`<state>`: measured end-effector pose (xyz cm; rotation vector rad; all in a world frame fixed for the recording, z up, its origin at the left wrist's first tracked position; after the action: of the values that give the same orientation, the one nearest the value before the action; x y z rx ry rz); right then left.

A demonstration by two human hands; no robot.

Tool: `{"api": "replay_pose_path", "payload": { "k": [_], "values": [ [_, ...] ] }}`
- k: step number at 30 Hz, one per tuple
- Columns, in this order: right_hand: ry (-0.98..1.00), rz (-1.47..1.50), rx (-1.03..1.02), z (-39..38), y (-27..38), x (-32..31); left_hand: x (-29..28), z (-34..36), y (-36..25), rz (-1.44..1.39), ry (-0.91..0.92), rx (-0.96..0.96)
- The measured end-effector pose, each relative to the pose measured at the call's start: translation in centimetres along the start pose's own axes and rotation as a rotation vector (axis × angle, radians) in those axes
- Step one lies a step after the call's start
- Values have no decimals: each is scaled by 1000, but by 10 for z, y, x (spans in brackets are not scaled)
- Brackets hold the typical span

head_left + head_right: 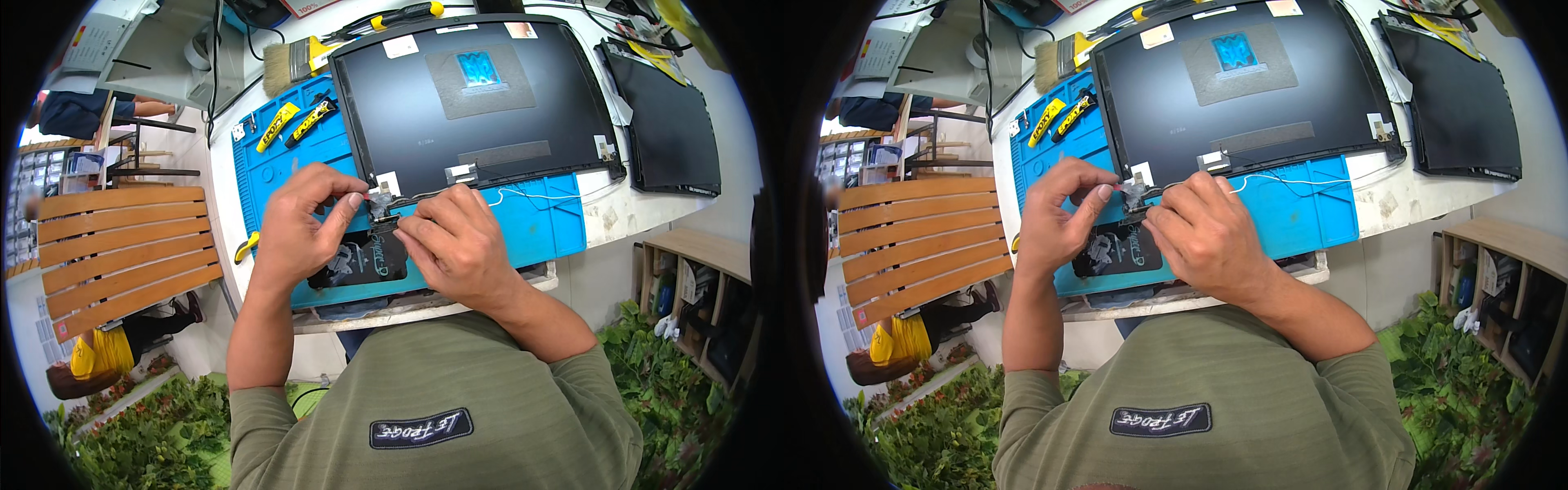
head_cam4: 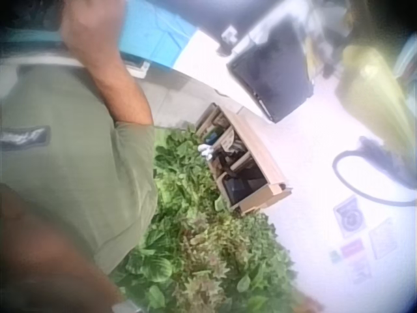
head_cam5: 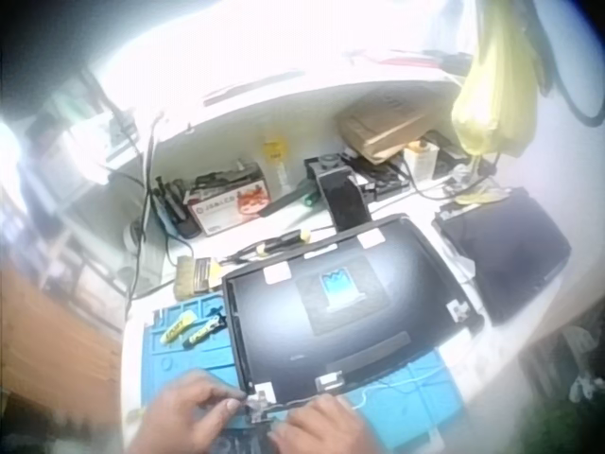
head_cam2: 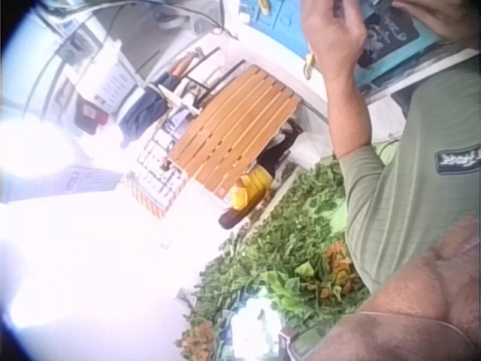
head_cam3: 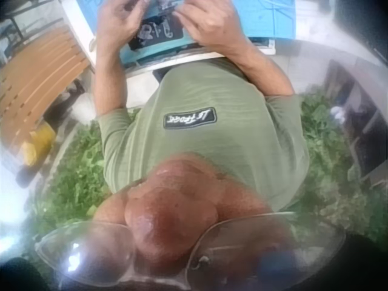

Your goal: The person is working on the internal components of a laptop using a screwdriver. They handle various small parts, including cables and a connector, while the laptop screen is detached and laying on the workbench.

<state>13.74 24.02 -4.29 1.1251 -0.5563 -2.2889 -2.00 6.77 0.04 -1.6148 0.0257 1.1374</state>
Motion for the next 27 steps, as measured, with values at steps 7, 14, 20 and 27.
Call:
{"api": "replay_pose_path", "payload": {
  "k": [7,14,20,27],
  "values": [
    [7,-3,7,0,-1,-1,-3,-3,5,-8,0,0],
    [13,-2,7,-1,0,-1,-3,-7,2,12,8,0],
    [18,0,-1,0,-1,-2,-5,-6,2,51,3,26],
    [22,-6,9,0,-1,-1,-5,-1,7,26,25,55]
  ]
}}
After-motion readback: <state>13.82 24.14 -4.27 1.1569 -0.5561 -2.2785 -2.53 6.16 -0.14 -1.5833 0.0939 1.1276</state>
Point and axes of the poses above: each hand's wrist, its own z-axis towards the middle knuckle, its own x-axis out of the palm, y = z × x, the point moved 4 cm from there along z, towards the middle knuckle, and after that the axes turned 3 degrees about -z, right-handed, at the moved point
